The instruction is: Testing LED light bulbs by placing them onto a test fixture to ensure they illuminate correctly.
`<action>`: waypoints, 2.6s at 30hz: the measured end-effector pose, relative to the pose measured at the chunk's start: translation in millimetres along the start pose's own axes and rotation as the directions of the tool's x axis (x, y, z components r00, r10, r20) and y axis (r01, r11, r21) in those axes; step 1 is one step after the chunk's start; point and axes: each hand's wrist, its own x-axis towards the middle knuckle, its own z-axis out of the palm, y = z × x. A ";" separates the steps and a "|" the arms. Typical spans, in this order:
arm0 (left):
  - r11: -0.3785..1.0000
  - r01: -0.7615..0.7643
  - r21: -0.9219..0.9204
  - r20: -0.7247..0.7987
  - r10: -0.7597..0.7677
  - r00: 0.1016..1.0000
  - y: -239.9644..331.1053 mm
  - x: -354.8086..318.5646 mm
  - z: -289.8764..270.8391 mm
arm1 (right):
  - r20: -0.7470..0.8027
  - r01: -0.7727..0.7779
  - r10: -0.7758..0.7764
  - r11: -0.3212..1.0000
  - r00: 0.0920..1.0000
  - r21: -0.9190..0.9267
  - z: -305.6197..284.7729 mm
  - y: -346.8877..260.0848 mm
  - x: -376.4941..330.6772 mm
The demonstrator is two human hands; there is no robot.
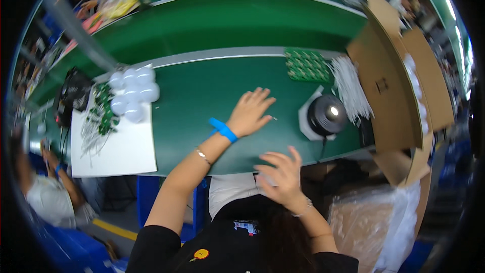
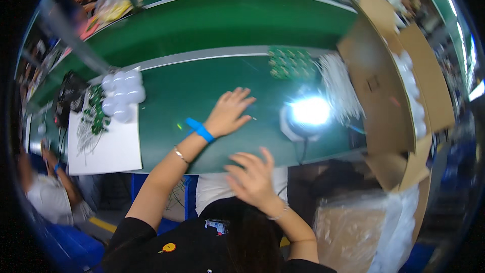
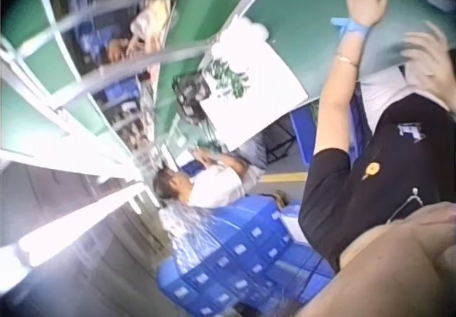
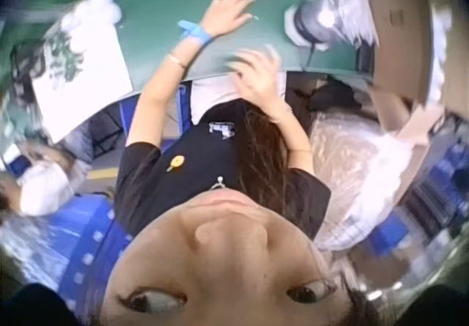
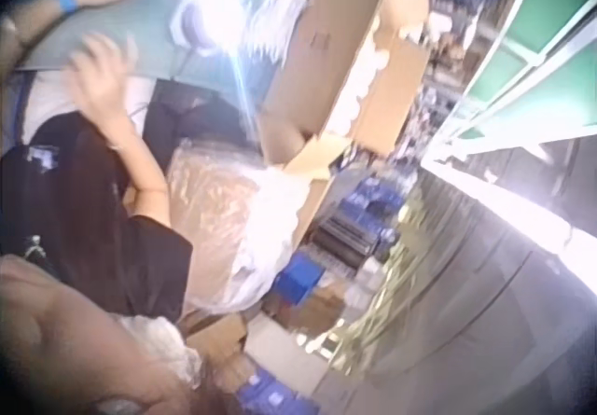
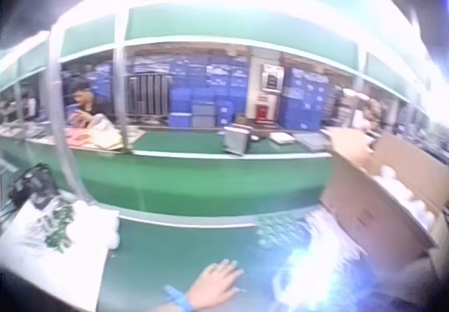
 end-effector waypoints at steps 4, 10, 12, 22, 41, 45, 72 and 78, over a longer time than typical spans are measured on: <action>1.000 -0.011 0.007 0.034 0.010 0.999 5.6 4.3 -2.9 | -0.236 -0.370 0.289 0.797 0.928 -0.477 -99.5 23.1 -107.9; 0.997 -0.047 0.055 0.092 0.041 0.995 12.3 11.8 2.9 | -0.861 -0.925 0.377 0.298 0.341 -0.236 -253.7 -4.2 -298.6; 0.997 -0.048 0.062 0.118 0.040 0.992 13.5 12.9 6.2 | -0.896 -0.917 0.444 0.355 -0.006 0.182 -286.8 -5.9 -353.1; 0.992 -0.075 0.101 0.161 0.059 0.985 10.2 13.8 14.5 | 0.082 -0.867 0.870 -0.492 -0.487 0.072 -384.1 10.5 -468.1; 0.450 -0.218 -0.866 -0.187 0.114 0.976 188.9 17.1 -78.8 | -0.563 -0.953 0.818 -0.254 -0.120 -0.166 -443.3 117.5 -608.7; 0.000 0.072 -0.997 0.058 0.585 0.809 243.4 41.6 -52.0 | -0.305 -0.738 0.675 -0.641 -0.672 0.209 -447.3 82.0 -603.3; -0.741 0.554 -0.379 -0.179 0.646 0.742 300.4 102.4 -63.1 | 0.020 -0.767 0.770 -0.637 -0.638 0.081 -383.5 125.7 -511.7; -0.723 0.652 -0.229 -0.137 0.687 0.714 274.5 87.6 -66.2 | 0.031 -0.753 0.764 -0.641 -0.645 0.149 -390.0 117.5 -530.0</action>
